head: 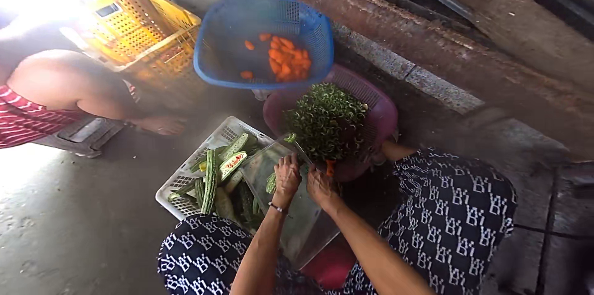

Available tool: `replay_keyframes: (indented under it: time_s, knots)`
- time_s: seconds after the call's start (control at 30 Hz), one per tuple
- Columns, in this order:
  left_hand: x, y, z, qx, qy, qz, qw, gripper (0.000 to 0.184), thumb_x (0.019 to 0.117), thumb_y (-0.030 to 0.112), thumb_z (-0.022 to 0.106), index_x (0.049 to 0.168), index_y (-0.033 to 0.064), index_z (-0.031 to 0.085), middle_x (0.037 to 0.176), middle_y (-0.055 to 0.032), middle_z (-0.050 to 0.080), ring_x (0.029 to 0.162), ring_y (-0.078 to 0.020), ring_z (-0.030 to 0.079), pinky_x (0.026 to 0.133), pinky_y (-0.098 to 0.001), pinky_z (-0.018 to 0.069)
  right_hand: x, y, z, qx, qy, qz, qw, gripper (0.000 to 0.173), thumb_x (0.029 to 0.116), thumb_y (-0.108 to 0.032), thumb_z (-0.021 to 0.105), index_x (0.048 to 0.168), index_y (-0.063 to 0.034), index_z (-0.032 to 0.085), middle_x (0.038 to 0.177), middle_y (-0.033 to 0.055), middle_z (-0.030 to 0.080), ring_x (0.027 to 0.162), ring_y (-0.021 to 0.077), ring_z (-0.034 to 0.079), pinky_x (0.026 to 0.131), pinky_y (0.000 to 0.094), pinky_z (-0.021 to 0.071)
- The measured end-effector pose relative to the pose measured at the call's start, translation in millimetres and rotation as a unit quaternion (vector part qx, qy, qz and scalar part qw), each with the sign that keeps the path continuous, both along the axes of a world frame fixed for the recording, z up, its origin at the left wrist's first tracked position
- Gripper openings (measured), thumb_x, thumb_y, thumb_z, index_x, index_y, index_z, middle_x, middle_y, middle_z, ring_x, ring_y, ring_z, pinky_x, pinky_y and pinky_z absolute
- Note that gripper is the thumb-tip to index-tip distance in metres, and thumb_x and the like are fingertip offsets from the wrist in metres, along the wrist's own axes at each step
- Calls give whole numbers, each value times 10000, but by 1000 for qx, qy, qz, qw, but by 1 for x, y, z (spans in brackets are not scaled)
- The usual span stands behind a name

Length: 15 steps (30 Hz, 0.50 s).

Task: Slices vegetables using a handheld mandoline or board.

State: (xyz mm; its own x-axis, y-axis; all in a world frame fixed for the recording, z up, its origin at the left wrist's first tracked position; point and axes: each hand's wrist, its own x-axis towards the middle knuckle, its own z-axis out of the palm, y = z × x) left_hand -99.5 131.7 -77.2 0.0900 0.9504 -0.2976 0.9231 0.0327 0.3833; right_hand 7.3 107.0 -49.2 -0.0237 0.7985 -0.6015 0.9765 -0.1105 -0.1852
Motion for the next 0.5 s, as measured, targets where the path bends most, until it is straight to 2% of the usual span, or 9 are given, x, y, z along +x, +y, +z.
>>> replay_keyframes:
  time_s: [0.13, 0.33, 0.5]
  knots:
    - [4, 0, 3, -18, 12, 8, 1000, 643, 884, -10, 629, 1505, 40, 471, 1421, -247, 552, 1338, -442, 500, 1035, -609, 416, 5, -13, -3, -29, -8, -11, 999, 473, 1108, -229, 329, 1534, -28, 372, 1257, 236, 671, 1172, 400, 667, 952, 542, 533]
    - [4, 1, 6, -28, 6, 6, 1000, 670, 867, -11, 663, 1501, 14, 448, 1411, -255, 553, 1332, -444, 505, 1036, -609, 421, 28, -51, 0, -65, 16, -47, 997, 491, 1115, -310, 333, 1517, -36, 398, 1264, 230, 669, 1194, 399, 653, 982, 570, 508]
    - [4, 5, 15, -65, 31, -13, 997, 598, 917, 38, 659, 1473, -21, 446, 1406, -268, 554, 1318, -446, 525, 1060, -593, 423, 17, -40, 21, 6, 31, -57, 998, 479, 1122, -303, 311, 1515, -43, 397, 1161, 229, 703, 1108, 402, 690, 932, 556, 529]
